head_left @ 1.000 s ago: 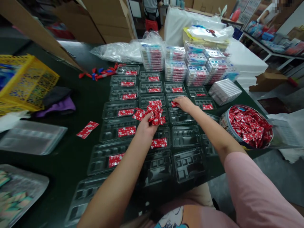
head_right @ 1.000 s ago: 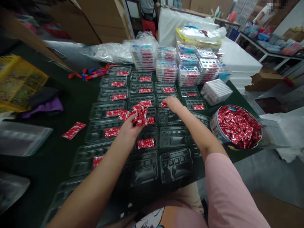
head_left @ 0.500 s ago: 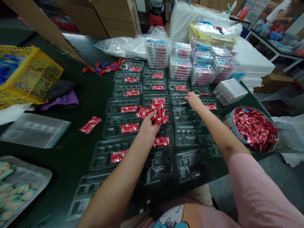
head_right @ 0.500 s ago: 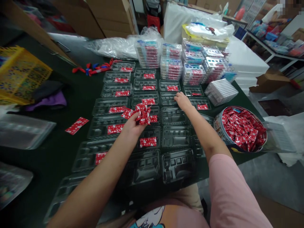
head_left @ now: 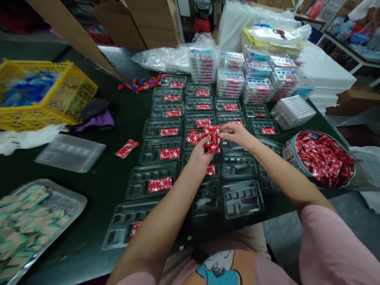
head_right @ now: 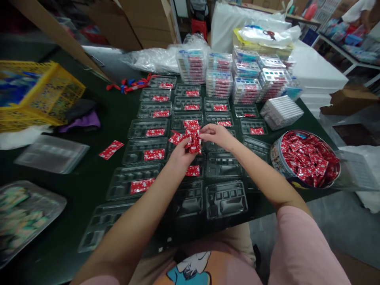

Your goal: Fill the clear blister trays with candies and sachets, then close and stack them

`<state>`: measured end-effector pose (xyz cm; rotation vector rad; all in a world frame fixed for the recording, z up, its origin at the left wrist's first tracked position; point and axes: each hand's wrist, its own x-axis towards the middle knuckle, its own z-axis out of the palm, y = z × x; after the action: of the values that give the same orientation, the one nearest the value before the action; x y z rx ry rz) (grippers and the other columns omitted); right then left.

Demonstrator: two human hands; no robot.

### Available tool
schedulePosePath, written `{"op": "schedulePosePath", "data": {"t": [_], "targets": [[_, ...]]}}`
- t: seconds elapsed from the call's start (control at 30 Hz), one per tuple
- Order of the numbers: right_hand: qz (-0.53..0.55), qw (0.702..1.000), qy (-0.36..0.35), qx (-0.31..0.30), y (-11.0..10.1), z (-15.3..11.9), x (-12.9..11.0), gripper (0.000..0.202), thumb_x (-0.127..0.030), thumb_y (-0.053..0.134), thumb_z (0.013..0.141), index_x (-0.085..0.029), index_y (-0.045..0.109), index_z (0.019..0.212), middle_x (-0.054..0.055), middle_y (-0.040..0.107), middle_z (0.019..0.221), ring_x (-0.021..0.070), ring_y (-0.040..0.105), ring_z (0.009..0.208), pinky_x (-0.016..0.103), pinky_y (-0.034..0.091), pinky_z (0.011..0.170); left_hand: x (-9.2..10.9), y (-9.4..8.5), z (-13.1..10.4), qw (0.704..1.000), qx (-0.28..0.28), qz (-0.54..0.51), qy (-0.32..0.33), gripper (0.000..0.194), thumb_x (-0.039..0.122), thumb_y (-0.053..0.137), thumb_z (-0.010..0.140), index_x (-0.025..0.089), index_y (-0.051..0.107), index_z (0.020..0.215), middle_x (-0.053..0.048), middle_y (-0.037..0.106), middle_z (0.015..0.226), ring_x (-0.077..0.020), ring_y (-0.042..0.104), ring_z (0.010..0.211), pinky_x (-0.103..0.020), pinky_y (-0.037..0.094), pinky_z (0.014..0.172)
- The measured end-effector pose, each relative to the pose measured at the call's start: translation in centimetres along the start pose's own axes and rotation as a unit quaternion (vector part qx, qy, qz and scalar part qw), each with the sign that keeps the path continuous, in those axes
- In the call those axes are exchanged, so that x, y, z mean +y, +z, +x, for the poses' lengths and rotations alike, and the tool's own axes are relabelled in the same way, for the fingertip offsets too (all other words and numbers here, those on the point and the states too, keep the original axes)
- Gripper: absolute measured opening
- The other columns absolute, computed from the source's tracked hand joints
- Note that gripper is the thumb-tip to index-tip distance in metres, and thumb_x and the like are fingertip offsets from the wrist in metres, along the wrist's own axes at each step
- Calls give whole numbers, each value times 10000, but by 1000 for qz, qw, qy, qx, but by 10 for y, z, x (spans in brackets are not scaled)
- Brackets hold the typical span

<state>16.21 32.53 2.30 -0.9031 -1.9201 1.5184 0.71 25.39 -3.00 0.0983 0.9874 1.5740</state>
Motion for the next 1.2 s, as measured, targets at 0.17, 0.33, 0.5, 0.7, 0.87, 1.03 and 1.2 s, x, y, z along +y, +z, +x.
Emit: {"op": "schedulePosePath", "data": {"t": [0.17, 0.33, 0.5, 0.7, 0.87, 1.03, 1.2], "targets": [[75, 995, 65, 29, 12, -11, -17, 125, -119, 715, 703, -169, 635, 784, -37, 638, 646, 94, 595, 632, 217, 484, 637, -8, 10, -8, 998, 24, 55, -5, 237, 157, 722, 722, 180, 639, 943, -69, 731, 950, -263, 678, 1055, -401, 534, 967], [63, 993, 93, 30, -13, -23, -29, 100, -172, 719, 718, -174, 693, 814, -29, 636, 643, 80, 530, 579, 196, 411, 539, -10, 1, -17, 989, 8, 123, 82, 406, 53, 769, 598, 164, 644, 968, -79, 725, 1043, -263, 648, 1116, -392, 507, 1007], [-9, 989, 140, 47, -52, -37, -6, 101, -153, 703, 693, -177, 716, 790, -46, 595, 582, 71, 448, 509, 195, 335, 490, -5, -17, -25, 979, -1, 161, 122, 462, 14, 774, 582, 177, 656, 998, -78, 725, 1071, -257, 640, 1133, -393, 497, 1026], [-273, 943, 164, 96, -67, -38, 36, 220, -35, 557, 723, -159, 727, 789, -45, 585, 576, 106, 499, 560, 236, 409, 633, 1, -26, -28, 991, 21, 106, 81, 366, 54, 763, 631, 193, 660, 954, -52, 725, 968, -234, 675, 1032, -352, 550, 934], [-473, 862, 151, 105, -59, -40, 44, 226, -81, 583, 825, -172, 750, 948, 76, 688, 903, 198, 632, 850, 301, 467, 837, 13, -31, -38, 997, 70, 35, 10, 162, 122, 685, 728, 206, 614, 847, -17, 681, 795, -183, 688, 825, -299, 577, 775], [-509, 852, 40, 118, -39, -42, 40, 233, -146, 633, 859, -168, 715, 1076, 129, 637, 1077, 249, 616, 994, 360, 481, 908, 26, -43, -69, 988, 104, -100, -62, 193, 46, 623, 743, 209, 583, 839, -6, 677, 835, -149, 684, 834, -243, 557, 755], [-447, 890, -93, 11, 1, -28, 28, 228, -208, 585, 934, -194, 699, 1131, 96, 658, 1117, 223, 593, 1090, 339, 450, 971, 27, -56, -91, 984, 122, -112, -69, 221, 40, 594, 764, 206, 574, 909, -21, 687, 923, -151, 684, 863, -262, 559, 765]]}}
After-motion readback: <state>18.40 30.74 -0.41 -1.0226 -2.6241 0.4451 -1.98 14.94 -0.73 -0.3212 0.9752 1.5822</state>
